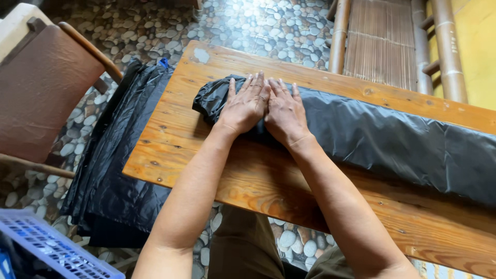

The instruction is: The person folds a large black plastic sheet on a wooden table, rolling and folding it into a compact rectangular bundle. They then place the folded sheet into a black drawstring bag and pull the drawstrings to close it.

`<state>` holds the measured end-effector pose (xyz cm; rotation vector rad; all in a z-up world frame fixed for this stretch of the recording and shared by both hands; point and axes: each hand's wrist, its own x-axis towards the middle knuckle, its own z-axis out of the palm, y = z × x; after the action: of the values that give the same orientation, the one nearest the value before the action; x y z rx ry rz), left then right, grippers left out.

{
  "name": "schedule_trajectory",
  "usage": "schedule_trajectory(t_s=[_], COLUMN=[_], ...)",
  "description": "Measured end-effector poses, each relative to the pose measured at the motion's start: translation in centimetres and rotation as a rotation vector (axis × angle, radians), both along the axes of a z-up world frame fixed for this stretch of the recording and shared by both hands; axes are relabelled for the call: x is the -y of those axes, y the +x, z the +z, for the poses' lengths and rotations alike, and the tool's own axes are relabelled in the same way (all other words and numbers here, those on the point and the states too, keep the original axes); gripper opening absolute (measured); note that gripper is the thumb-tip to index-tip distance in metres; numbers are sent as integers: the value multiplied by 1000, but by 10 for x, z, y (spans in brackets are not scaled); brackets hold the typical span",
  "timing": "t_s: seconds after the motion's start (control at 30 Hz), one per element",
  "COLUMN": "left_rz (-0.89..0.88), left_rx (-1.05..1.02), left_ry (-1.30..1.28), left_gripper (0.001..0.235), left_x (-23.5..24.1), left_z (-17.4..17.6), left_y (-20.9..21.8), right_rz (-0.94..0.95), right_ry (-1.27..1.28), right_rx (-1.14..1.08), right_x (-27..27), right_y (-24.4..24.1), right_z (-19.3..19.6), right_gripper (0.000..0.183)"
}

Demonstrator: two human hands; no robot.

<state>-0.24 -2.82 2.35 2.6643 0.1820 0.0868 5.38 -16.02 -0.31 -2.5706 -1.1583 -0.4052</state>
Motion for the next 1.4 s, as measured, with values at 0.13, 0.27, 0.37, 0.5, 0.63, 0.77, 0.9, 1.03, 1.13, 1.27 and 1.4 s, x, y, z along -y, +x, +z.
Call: schedule_trajectory(t_s=[0.13, 0.27, 0.37, 0.5, 0.63, 0.77, 0.9, 1.03, 1.13, 1.27, 1.4], left_rz=[-13, -9, -95, -178, -218, -156, -128, -145, -145, -138, -122], left_rx=[31, 282, 347, 308, 176, 55, 95, 125, 118, 128, 91], left_ry=[-86, 62, 180, 293, 235, 201, 166, 198, 187, 191, 160], left_gripper=[83, 72, 67, 55, 66, 73, 71, 69, 70, 69, 70], left_x=[-6, -10, -3, -6, -5, -1, -3, -3, -3, -2, 0], left_z=[-13, -10, -9, -18, -13, -6, -11, -17, -14, -14, -8], left_y=[2, -8, -14, -11, -9, -6, -7, -4, -5, -5, -6], right_rz=[24, 19, 12, 150, 3, -130, -511, -737, -887, -1231, -1339], right_ry=[-22, -27, -6, 124, -29, -200, -502, -464, -287, -244, -498], right_rx=[-103, -37, -7, 24, 8, 29, -234, -253, -39, -204, -580], right_x=[1, -5, -2, 10, 81, 190, 303, 426, 501, 545, 600], right_y=[-3, 3, 2, 38, 16, 39, 62, 74, 66, 23, -3], right_z=[-11, -20, -19, -37, 10, 19, 51, 51, 57, 92, 71], right_gripper=[56, 54, 52, 44, 54, 61, 66, 66, 69, 59, 72])
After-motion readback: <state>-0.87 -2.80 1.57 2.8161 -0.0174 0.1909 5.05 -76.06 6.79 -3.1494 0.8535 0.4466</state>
